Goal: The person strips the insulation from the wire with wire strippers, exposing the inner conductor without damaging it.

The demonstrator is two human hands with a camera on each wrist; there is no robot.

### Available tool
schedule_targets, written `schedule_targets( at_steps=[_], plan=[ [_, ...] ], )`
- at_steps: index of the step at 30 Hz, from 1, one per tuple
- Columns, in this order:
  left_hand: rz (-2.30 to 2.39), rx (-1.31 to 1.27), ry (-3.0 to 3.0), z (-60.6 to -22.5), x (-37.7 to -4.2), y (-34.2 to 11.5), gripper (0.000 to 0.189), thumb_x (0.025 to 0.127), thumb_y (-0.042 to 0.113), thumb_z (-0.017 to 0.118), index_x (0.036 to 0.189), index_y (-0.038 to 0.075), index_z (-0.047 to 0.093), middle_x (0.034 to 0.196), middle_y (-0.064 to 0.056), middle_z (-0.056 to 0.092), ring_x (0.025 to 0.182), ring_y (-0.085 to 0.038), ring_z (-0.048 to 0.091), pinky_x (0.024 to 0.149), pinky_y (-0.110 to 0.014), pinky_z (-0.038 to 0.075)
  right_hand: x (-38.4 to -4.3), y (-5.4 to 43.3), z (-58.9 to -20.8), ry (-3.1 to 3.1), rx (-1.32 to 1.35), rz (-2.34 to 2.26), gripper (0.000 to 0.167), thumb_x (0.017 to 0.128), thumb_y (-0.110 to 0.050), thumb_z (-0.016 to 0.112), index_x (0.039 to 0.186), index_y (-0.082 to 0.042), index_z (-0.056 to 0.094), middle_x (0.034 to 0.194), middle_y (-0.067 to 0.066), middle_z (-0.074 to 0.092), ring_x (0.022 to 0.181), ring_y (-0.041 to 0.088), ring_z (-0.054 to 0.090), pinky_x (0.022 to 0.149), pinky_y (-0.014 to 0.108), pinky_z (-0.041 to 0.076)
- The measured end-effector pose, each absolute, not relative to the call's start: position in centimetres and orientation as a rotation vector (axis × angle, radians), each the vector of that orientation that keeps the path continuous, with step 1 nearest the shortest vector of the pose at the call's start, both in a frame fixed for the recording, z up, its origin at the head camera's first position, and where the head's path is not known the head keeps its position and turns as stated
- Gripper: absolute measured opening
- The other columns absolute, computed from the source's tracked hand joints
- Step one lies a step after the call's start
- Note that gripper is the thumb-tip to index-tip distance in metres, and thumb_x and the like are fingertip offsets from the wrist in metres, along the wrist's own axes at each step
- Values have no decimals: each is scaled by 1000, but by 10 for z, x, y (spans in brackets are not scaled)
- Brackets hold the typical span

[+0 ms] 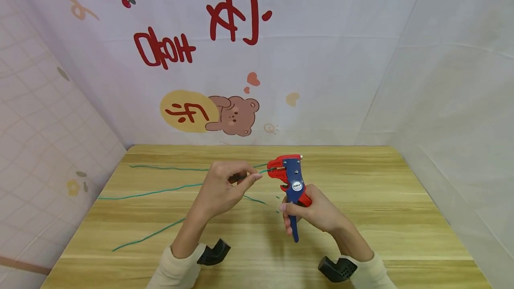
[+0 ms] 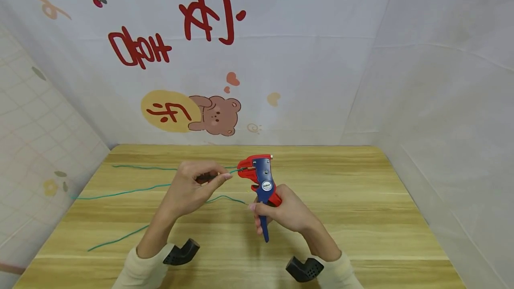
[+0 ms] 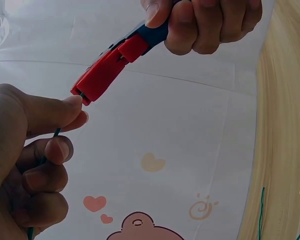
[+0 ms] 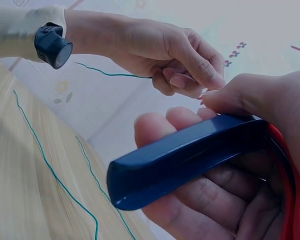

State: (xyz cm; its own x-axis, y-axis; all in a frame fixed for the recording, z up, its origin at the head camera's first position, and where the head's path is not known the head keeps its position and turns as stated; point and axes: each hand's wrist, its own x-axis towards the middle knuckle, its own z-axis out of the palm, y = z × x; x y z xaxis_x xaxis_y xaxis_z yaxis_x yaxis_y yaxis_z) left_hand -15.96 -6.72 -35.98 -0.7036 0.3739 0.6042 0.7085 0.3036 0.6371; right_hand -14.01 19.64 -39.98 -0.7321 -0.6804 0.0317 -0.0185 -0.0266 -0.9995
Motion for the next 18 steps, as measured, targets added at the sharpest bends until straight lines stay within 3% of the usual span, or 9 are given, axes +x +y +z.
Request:
schedule_targets(
  at_steps=[2, 8, 13, 18],
  plan=[
    [-1362, -966, -2243, -360, -159, -67, 9, 94, 15, 75, 86, 18, 77, 65, 7, 57, 55, -4, 43, 50, -19, 35, -140, 196, -401, 1787, -721, -1808, 20, 102, -7, 59, 98, 13, 59, 74, 14, 68, 61, 19, 71, 65, 47, 62],
    [-1356, -958, -2264, -358, -160, -67, 10, 95, 15, 75, 86, 19, 77, 64, 8, 57, 54, -5, 43, 51, -19, 35, -140, 196, -401, 1818, -739, -1811, 19, 102, -7, 59, 98, 12, 59, 73, 26, 65, 60, 21, 71, 64, 46, 62],
    [-1337, -948, -2263, -357, -159, -67, 8, 94, 15, 76, 87, 19, 77, 65, 8, 57, 54, -4, 43, 51, -19, 35, -139, 194, -402, 1847, -672, -1779, 25, 103, -13, 61, 96, 11, 58, 72, 5, 69, 60, 18, 70, 64, 45, 62],
    [-1309, -934, -2262, -359, -157, -68, 7, 93, 14, 77, 87, 19, 77, 65, 10, 56, 55, -2, 41, 51, -19, 35, -138, 191, -405, 1890, -641, -1770, 27, 102, -14, 64, 91, 10, 60, 69, 9, 68, 59, 23, 70, 64, 48, 61]
  ],
)
